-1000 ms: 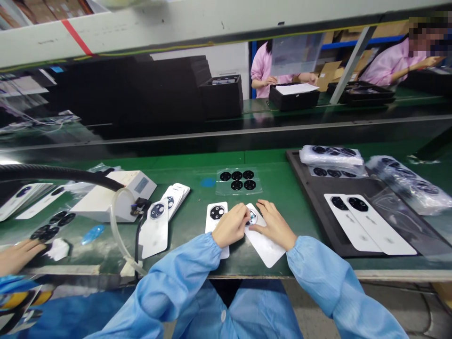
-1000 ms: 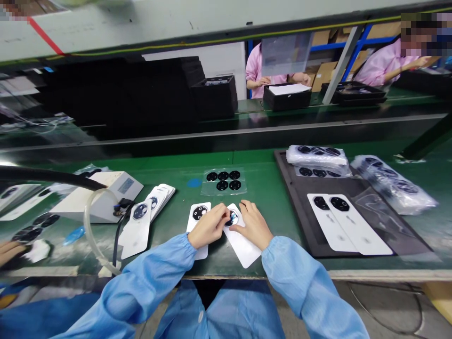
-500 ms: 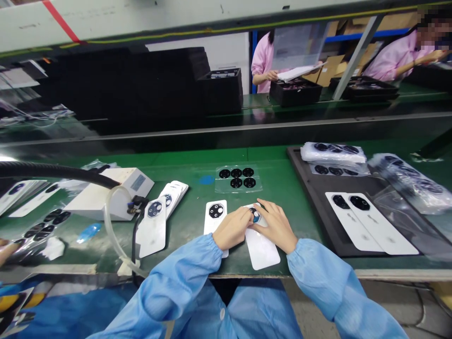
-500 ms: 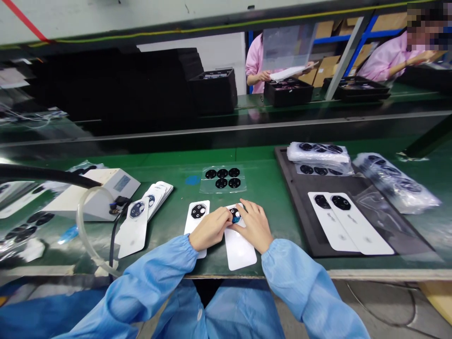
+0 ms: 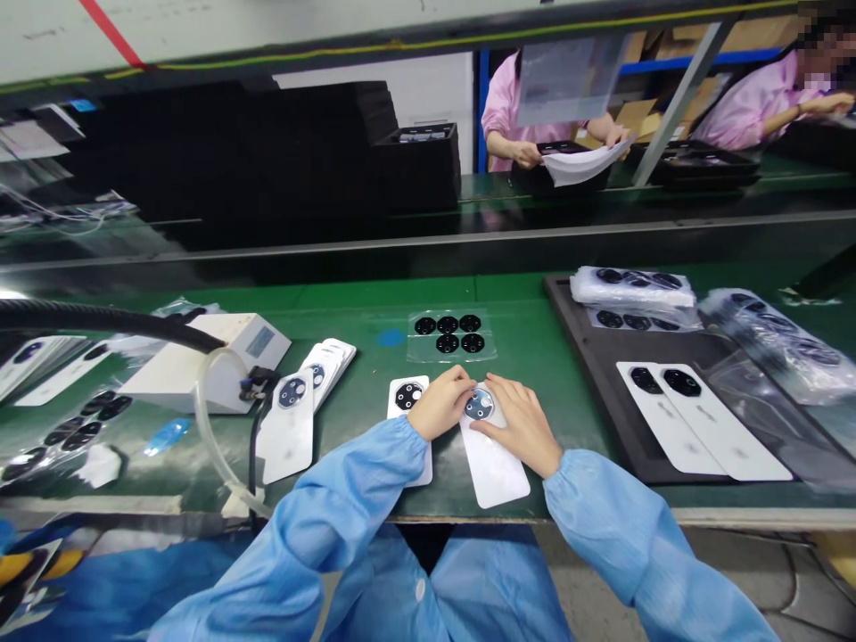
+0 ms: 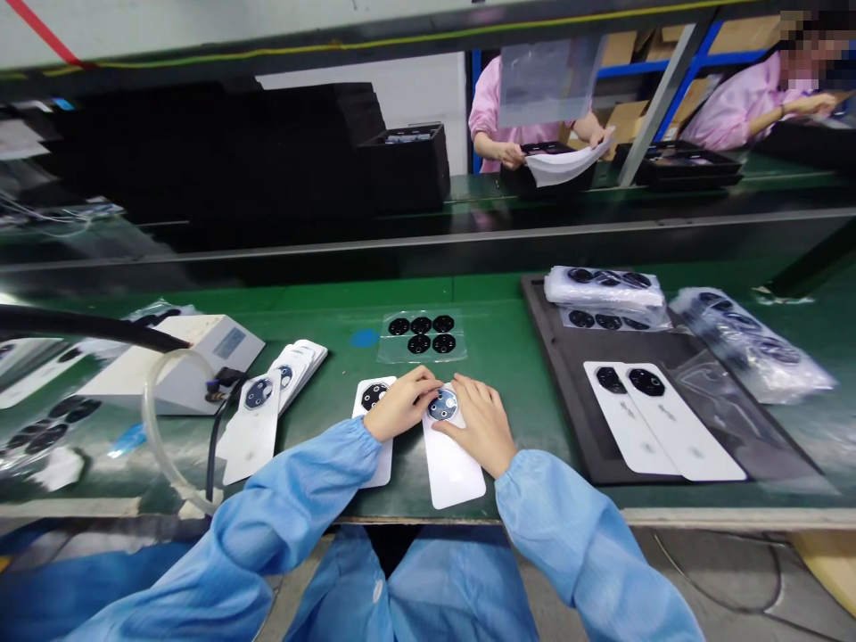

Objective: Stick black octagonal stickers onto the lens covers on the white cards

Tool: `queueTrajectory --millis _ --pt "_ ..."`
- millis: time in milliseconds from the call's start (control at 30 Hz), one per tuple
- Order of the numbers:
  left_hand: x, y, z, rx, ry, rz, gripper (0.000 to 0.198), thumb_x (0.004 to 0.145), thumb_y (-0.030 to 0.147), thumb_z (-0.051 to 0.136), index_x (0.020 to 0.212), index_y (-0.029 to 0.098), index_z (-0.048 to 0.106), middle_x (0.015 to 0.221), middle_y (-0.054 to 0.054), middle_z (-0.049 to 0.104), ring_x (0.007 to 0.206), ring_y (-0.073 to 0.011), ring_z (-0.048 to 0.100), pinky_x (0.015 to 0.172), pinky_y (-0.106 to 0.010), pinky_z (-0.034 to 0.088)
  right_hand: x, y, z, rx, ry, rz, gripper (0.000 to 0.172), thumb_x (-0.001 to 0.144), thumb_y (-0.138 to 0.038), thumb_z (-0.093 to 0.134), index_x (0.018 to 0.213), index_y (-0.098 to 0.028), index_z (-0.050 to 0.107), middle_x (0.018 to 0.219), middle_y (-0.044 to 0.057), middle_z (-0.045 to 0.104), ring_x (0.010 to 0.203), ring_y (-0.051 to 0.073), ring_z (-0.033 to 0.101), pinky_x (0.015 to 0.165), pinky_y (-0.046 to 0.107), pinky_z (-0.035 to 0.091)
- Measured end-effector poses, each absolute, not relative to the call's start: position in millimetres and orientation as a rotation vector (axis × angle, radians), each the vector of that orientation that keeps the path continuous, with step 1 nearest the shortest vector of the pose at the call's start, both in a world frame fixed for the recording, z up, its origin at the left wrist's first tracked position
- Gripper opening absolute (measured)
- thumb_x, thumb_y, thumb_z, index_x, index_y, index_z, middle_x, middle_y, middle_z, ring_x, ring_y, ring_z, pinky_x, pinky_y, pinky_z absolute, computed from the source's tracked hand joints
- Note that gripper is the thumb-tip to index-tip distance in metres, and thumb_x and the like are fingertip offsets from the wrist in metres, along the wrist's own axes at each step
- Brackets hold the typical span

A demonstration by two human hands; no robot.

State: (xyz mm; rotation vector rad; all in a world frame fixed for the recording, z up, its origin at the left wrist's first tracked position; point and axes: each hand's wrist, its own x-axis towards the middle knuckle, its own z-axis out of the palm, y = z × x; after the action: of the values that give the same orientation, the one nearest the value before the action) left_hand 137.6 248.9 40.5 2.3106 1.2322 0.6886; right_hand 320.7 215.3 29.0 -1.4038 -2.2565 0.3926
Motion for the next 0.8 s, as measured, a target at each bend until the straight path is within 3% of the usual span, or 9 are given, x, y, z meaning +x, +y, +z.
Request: queueTrajectory --millis 133,333,800 --pt "139.2 252.9 46.4 2.246 1.267 0.67 0.017 0.084 0.01 0.053 0.087 0.016 0.069 0.087 -0.004 0.061 0.079 -0.0146 0.06 0.075 -0.029 0.051 321.8 216.7 26.6 -1.386 -2.204 0.453 0.056 0.081 -0.037 0.073 0.129 -0.019 0.049 0.139 0.011 0.049 0.124 0.029 0.044 0.1 0.046 0.036" --pt "140.8 262.6 45.8 2.095 1.344 0.619 0.004 0.079 0.014 0.063 0.078 0.015 0.067 0.078 -0.001 0.058 0.064 -0.0095 0.061 0.063 -0.022 0.053 327.8 239.2 23.7 -1.377 -2.073 0.555 0.021 0.088 -0.027 0.058 0.109 -0.023 0.059 0.114 0.006 0.062 0.106 0.026 0.053 0.09 0.043 0.043" --pt "145.4 274.9 55.1 2.037 1.393 0.392 0.005 0.076 0.012 0.063 0.073 0.015 0.068 0.071 -0.001 0.068 0.066 -0.0116 0.064 0.066 -0.022 0.051 333.9 249.5 25.9 -1.277 -2.05 0.684 0.028 0.08 -0.017 0.058 0.107 -0.021 0.06 0.109 0.007 0.058 0.105 0.026 0.052 0.092 0.044 0.042"
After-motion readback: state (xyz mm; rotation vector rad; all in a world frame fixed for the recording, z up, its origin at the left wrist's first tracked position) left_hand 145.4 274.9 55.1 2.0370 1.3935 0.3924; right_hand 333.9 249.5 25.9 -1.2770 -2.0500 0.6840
